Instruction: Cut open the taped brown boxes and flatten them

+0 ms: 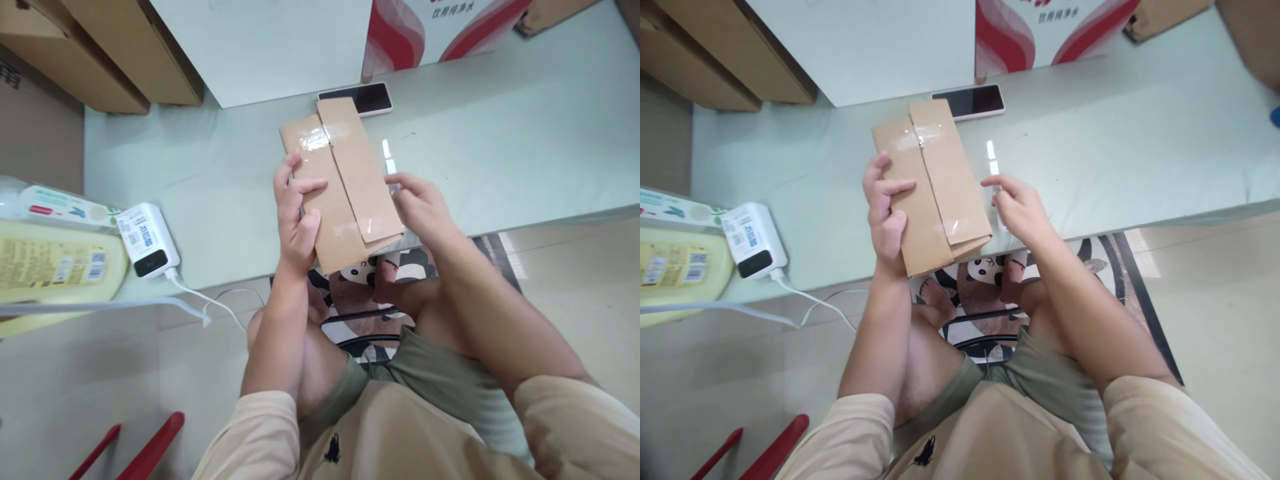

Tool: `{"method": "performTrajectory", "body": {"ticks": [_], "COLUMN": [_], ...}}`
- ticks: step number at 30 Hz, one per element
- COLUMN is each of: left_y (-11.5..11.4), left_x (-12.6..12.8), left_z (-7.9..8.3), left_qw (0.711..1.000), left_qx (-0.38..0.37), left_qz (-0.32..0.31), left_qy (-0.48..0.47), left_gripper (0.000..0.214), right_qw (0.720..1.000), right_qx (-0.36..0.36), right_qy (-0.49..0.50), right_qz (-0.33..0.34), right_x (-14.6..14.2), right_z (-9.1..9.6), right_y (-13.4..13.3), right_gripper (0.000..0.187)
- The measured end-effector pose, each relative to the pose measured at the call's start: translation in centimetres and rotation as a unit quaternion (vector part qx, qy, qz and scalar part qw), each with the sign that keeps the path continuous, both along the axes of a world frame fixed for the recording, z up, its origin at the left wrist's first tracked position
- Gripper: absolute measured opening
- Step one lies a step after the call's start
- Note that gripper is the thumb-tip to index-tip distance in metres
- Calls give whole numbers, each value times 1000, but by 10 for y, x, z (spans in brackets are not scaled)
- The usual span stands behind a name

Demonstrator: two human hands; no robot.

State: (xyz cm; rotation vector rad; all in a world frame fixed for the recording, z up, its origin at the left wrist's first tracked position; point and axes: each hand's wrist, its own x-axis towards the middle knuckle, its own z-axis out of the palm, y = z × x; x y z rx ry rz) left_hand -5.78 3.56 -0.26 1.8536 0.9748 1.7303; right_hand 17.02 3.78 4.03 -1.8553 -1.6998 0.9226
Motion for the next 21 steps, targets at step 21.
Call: {"method": "performTrajectory", "body": {"ticks": [21], "left_y": [-5], "left_x": [14], "left_z": [1], "left_qw": [998], "left_qx": [-38], "left_qz": [32], "left_qy": [37], "left_gripper": [48], "right_qw": [942], "right_qx": [308], "right_qy": [14], "right_qz": [135], "right_x": [-45], "right_z": [58], "right_y": [-23], "right_gripper": [47]}}
